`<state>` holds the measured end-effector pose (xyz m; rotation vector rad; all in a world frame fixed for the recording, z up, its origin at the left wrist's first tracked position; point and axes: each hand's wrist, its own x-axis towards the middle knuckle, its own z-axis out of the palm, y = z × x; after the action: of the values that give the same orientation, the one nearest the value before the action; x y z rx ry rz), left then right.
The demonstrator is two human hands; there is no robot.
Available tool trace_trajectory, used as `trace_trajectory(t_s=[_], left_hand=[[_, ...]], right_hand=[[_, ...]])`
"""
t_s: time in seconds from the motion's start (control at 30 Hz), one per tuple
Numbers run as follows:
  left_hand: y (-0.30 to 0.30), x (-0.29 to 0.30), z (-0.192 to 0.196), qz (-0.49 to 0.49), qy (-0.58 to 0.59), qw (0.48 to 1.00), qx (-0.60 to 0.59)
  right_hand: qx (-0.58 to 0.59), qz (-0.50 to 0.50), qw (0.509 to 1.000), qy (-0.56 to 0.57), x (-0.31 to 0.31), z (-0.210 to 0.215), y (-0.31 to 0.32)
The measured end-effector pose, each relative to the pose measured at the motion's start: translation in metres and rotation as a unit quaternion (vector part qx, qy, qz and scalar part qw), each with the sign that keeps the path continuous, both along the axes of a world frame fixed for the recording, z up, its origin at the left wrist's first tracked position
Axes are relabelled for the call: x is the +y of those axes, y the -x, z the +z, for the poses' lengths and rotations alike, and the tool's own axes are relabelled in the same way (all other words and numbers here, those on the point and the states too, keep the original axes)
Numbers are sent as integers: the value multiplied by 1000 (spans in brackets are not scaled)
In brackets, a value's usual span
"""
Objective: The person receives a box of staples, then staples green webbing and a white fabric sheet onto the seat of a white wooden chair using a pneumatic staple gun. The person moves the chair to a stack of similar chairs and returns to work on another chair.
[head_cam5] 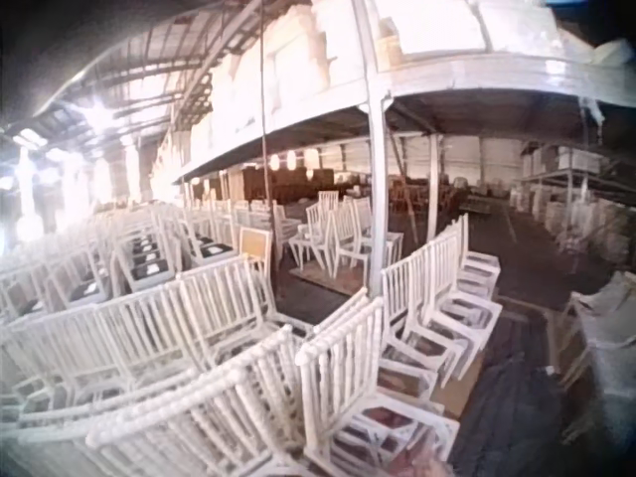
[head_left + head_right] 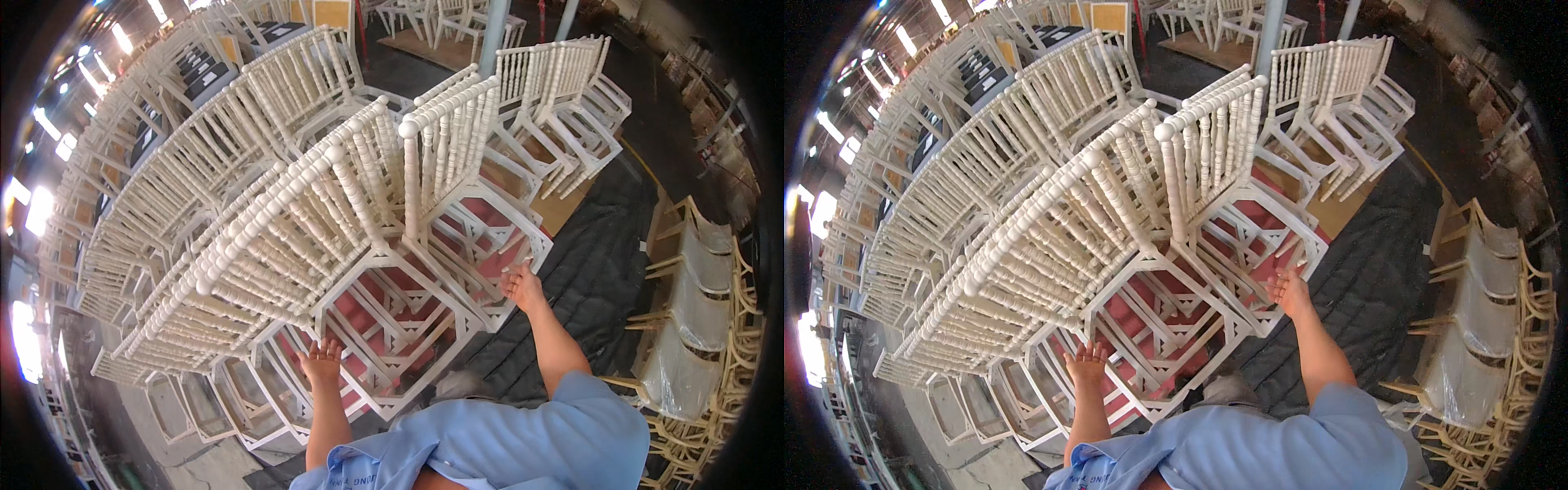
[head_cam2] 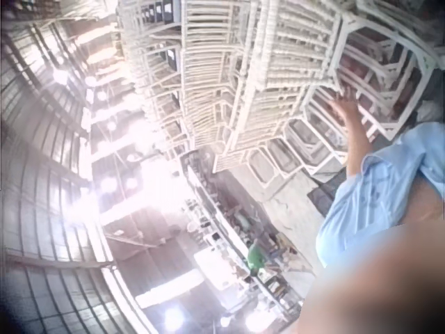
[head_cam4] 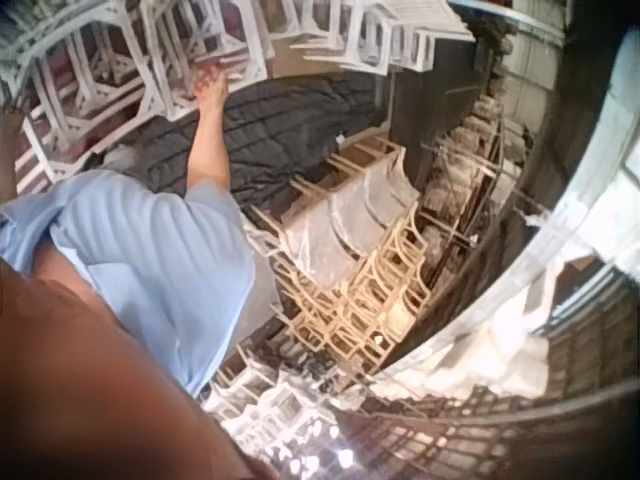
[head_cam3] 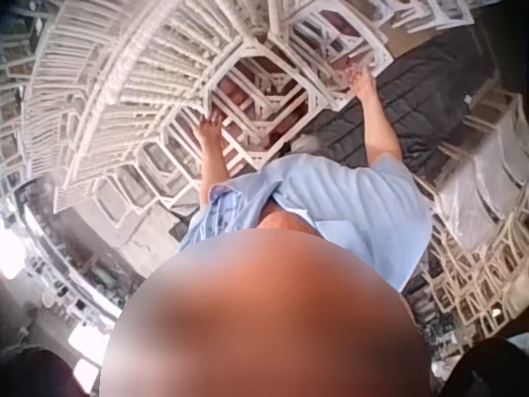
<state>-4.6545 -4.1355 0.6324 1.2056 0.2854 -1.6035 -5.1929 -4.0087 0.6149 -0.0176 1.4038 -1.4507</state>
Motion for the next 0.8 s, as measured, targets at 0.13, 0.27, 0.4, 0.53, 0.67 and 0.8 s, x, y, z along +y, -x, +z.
trace_trajectory(t_s=[0.13,0.27,0.4,0.53,0.67,0.8], left_hand=[[32,-10,-20,55,-51,997,10],[49,-23,-33,111,-41,993,19],[64,-52,-56,82,-76,993,-39],[83,-83,-94,56,-106,992,-30],[100,-124,-138,57,-120,991,15],[106,-157,-179,122,-29,989,72]], right_hand=[[-28,13,999,-37,-77,-38,37],[-83,5,995,-61,-149,-78,37],[-93,15,990,-107,-220,-112,35],[-98,-6,991,-85,-279,-154,44],[-105,-25,994,-33,-334,-190,38],[-121,-15,993,1,-382,-210,18]])
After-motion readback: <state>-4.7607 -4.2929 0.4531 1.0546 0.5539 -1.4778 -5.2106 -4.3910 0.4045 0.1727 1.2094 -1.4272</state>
